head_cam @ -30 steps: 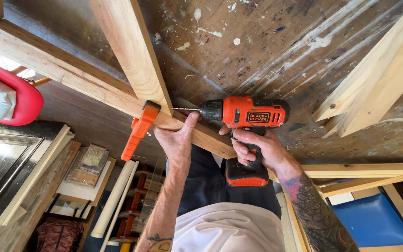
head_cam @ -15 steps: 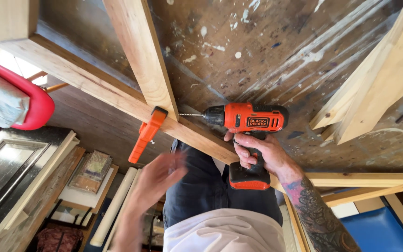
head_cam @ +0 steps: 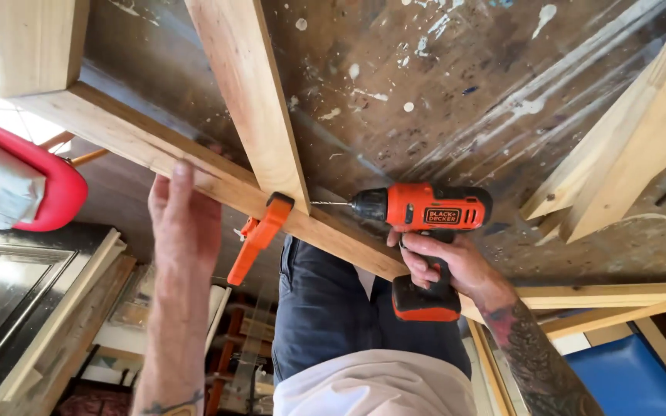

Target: Assembling a wooden frame using clamps, a power drill, and wood glue

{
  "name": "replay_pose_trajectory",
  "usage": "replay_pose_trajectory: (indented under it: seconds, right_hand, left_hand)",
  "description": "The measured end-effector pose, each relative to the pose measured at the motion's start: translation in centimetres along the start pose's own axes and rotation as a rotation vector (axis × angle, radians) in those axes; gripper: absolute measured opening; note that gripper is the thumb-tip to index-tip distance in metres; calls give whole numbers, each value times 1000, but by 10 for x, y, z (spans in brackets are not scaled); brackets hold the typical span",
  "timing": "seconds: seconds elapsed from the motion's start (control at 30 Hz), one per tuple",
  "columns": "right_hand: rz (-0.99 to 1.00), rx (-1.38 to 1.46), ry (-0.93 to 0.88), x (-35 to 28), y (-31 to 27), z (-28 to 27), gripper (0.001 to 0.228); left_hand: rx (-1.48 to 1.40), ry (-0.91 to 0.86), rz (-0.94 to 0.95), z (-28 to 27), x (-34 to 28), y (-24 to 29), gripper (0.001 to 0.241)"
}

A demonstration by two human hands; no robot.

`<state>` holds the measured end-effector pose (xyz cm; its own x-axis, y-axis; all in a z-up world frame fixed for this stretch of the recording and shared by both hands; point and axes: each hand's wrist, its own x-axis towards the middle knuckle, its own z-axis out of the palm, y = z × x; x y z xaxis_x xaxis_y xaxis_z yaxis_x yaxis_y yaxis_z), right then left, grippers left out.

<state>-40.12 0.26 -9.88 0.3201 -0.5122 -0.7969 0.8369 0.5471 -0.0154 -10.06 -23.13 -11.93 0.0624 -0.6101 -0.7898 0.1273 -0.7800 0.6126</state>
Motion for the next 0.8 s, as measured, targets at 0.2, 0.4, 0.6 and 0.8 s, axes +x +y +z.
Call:
replay_pose_trajectory:
  seconds: [0.2,0.4,0.6,0.8]
  right_hand:
    - [12,-33,-1,1,-1,-2,22]
    - [13,-61,-38,-1,0,0,21]
    - [10,-98,-45,-1,-2,-2,18]
    - [40,-47,-59,6,-10,-1,18]
  left_hand:
    - [-39,11,4,67,-4,2,27]
    - [-111,199,-4,77,-1,-6,19]
    - [-180,265,-114,84,-3,0,19]
    - [-148,267,-186,86,-3,3,23]
